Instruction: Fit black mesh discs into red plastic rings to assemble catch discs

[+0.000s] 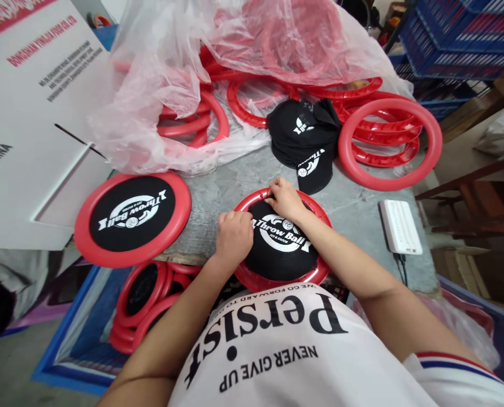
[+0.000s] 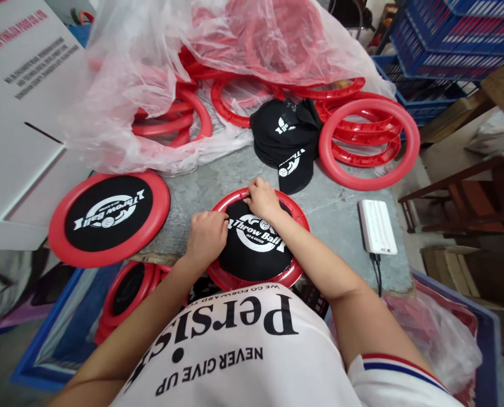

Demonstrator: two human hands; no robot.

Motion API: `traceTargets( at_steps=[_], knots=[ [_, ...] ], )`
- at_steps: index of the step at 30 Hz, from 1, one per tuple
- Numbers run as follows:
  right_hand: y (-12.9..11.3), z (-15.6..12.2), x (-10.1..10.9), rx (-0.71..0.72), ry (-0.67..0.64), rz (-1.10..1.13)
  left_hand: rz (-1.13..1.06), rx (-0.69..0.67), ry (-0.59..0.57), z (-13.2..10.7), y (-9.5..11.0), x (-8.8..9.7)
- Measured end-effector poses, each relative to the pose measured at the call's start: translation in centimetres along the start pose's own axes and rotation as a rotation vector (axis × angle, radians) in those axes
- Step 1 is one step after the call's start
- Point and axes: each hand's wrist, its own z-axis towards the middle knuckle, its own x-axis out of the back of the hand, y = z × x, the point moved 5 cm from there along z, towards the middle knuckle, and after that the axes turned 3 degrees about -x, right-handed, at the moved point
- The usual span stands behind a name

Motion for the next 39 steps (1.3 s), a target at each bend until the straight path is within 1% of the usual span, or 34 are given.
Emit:
traceTargets(
  at_steps=[3,6,8,11,12,14,17,20,23,27,32,36,39],
  knots=[
    [0.4,-0.5,0.1,-0.056,-0.011,-0.026,0.044,-0.015,-0.021,1.0,-0.7,-0.3],
    [0.8,-1.6,0.3,-0.101,-0.014,-0.038,-0.026,0.017,-0.006,2.4,-1.9,0.0],
    [0.8,-2.2,0.8,-0.095,0.0,-0.058,-0.057,0.034,0.038,3.4,-2.1,0.6],
    [0.4,-2.2,2.0,-0.034,0.041,-0.084,-0.069,0.037,0.076,5.2,-1.4,1.1],
    [0.1,-1.9,2.4,-0.001,0.058,-0.075,-0.079,0.046,0.061,5.9,-1.1,1.0],
    [-0.2,-1.1,2.8,0.066,0.084,-0.021,-0.104,0.097,-0.015,7.2,-0.5,0.3],
    [0.0,0.2,2.1,0.104,0.055,0.118,-0.152,0.202,-0.123,8.2,-0.1,-1.1],
    [0.8,0.8,0.8,0.078,0.024,0.26,-0.186,0.245,-0.146,8.2,-0.2,-2.0],
    [1.3,0.8,0.2,0.053,0.04,0.312,-0.189,0.218,-0.134,7.9,-0.4,-2.5],
    [1.1,0.7,-0.1,0.023,0.004,0.264,-0.192,0.183,-0.08,7.8,-0.8,-2.9],
    [0.6,0.8,0.1,0.031,-0.013,0.185,-0.21,0.139,-0.026,7.8,-1.1,-3.4],
    [0.5,0.7,0.1,0.043,-0.031,0.172,-0.204,0.146,0.018,7.6,-1.1,-3.4],
    [0.6,0.7,0.1,0.044,-0.039,0.178,-0.201,0.171,0.03,7.7,-1.1,-3.4]
  ],
)
